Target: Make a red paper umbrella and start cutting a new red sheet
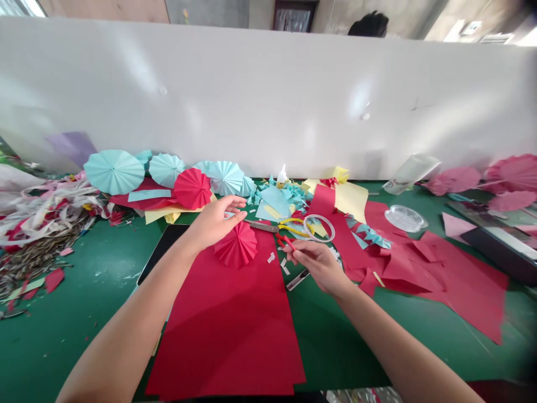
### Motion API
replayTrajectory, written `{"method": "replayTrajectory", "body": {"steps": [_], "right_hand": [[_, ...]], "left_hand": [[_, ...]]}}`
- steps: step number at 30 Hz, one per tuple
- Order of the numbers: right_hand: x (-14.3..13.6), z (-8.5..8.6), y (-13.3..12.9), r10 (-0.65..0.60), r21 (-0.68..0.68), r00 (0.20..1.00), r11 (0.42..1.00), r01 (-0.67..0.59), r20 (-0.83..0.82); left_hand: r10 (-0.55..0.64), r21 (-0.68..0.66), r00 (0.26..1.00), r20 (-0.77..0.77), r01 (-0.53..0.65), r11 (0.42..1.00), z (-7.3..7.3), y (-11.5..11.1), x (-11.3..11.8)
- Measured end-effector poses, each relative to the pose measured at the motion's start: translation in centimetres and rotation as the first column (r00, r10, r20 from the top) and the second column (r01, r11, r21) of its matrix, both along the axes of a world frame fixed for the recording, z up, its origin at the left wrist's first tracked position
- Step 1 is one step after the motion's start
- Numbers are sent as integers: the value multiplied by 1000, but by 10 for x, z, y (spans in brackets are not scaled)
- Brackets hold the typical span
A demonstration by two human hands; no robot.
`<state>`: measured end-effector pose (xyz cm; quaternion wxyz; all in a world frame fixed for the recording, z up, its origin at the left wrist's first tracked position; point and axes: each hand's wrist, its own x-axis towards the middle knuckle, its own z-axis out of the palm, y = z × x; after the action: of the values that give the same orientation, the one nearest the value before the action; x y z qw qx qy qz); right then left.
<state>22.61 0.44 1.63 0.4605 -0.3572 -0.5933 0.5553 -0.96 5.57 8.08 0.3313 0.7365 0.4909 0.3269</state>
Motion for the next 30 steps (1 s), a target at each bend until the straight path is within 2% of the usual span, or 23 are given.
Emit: {"method": "replayTrajectory", "body": {"steps": [3,5,7,9,11,13,16,19,21,24,26,28,30], "right_hand": [[0,1,1,-3,100,989,995,-12,146],[-2,-1,2,-18,225,951,973,-55,308],[-4,-3,2,-47,361,887,922,-139,460],[-6,-5,2,-54,447,823,859,-251,565],[-7,-8,2,-57,484,760,801,-351,647],[-8,-11,3,-80,495,711,772,-399,699],[-6,-15,6,-186,536,690,775,-335,700],[-4,-18,9,-313,585,681,784,-208,662],[-4,-19,9,-372,601,663,786,-148,649],[-6,-20,11,-419,608,630,787,-107,654],[-5,-21,16,-445,610,596,787,-96,668],[1,-22,27,-485,613,542,787,-72,686],[12,-23,42,-530,608,460,793,-27,712]], "left_hand": [[-15,1,964,-266,16,1000,1,1,-12],[-73,-43,932,-355,61,997,-5,2,-14],[-110,-103,931,-349,79,992,-15,3,-12],[-76,-133,955,-288,39,990,-27,7,-8],[-42,-162,965,-257,0,987,-38,10,-4],[-39,-178,969,-242,-5,984,-44,14,-2],[-27,-196,976,-218,-17,980,-44,16,-4],[-12,-218,983,-184,-29,976,-35,15,-10],[27,-259,995,-93,-50,964,-28,14,-11],[162,-364,967,194,-83,928,-18,9,-7],[208,-425,893,400,-20,905,-12,4,-1],[205,-451,794,572,96,887,-6,0,4],[201,-458,709,676,191,868,-1,-4,7]]}}
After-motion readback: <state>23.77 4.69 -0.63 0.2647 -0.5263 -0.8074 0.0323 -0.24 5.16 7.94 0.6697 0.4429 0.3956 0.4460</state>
